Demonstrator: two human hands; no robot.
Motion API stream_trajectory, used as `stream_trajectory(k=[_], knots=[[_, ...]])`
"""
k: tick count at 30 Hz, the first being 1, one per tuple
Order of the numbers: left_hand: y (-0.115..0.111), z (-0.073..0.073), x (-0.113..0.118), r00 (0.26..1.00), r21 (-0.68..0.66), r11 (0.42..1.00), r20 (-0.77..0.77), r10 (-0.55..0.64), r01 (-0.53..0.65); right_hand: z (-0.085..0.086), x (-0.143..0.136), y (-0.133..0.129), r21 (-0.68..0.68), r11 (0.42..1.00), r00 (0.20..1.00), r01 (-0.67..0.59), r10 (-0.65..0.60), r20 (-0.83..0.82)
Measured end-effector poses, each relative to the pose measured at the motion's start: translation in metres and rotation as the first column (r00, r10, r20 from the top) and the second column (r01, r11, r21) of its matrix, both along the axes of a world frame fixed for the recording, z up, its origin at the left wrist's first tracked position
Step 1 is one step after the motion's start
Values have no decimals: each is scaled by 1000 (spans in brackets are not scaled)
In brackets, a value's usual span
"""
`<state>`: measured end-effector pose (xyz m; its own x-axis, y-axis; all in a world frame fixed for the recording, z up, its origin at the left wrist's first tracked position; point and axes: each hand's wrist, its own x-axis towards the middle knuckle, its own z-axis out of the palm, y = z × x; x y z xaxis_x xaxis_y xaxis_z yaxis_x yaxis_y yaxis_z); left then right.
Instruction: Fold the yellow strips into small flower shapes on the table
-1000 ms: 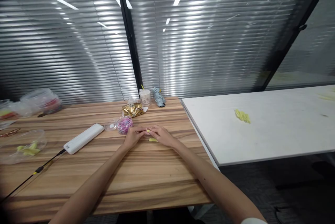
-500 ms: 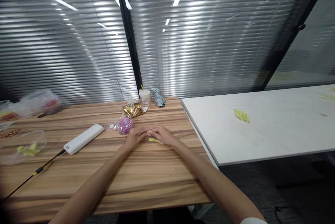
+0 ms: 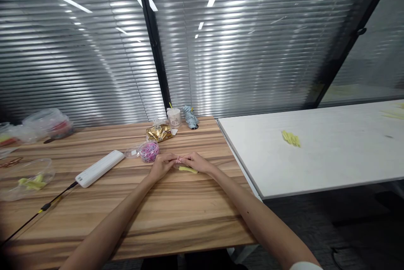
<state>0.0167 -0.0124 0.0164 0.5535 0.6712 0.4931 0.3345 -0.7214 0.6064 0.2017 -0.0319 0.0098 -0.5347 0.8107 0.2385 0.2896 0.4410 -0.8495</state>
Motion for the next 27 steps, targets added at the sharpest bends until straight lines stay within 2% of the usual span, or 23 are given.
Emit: stream_trajectory(k=[10, 16, 27], knots=[[-2, 2, 4, 996, -101, 993, 55, 68, -63, 4, -4, -5, -178, 984, 985, 1, -32, -171], [-1, 1, 6, 985, -162, 982, 127, 117, -96, 1, 0, -1, -232, 973, 992, 13, -43, -123], [2, -3, 5, 963, -270, 958, 216, 161, -100, -1, -1, -1, -301, 951, 965, -69, -13, -262]])
